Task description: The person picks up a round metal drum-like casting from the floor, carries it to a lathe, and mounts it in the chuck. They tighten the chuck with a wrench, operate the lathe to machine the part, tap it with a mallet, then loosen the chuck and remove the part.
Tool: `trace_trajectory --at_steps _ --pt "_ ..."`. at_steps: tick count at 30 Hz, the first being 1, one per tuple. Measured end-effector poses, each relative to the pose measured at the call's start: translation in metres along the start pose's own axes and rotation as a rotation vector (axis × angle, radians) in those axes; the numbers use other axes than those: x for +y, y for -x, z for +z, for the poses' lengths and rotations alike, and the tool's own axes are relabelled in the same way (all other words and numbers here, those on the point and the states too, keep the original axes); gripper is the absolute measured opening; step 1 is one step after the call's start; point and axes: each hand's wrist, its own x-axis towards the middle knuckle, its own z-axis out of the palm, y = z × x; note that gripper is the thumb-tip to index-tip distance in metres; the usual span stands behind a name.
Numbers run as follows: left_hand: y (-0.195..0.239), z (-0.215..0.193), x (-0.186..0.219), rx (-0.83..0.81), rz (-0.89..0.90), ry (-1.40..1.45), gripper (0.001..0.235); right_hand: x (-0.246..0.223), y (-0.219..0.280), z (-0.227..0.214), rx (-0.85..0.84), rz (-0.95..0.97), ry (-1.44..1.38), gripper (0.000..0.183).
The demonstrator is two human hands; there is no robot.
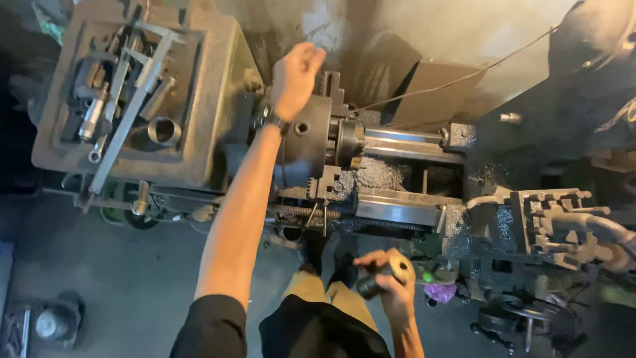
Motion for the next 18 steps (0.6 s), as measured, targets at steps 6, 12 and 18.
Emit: trace_trajectory --at_steps 6,12,18 --pt "0.205 -0.023 0.012 0.627 -0.098 0.658 0.028 -0.030 -0.036 0.011 -0.055 -0.315 -0.017 0.012" --pt "0.287 0.112 -0.193 0.591 -0.786 1.621 0.048 -0.085 -0.183 0.116 -0.214 -0.320 0.058 0.028" --pt "0.225 0.125 -0.216 0.333 -0.690 1.945 0.065 -0.053 -0.275 0.221 -0.247 -0.701 0.910 0.018"
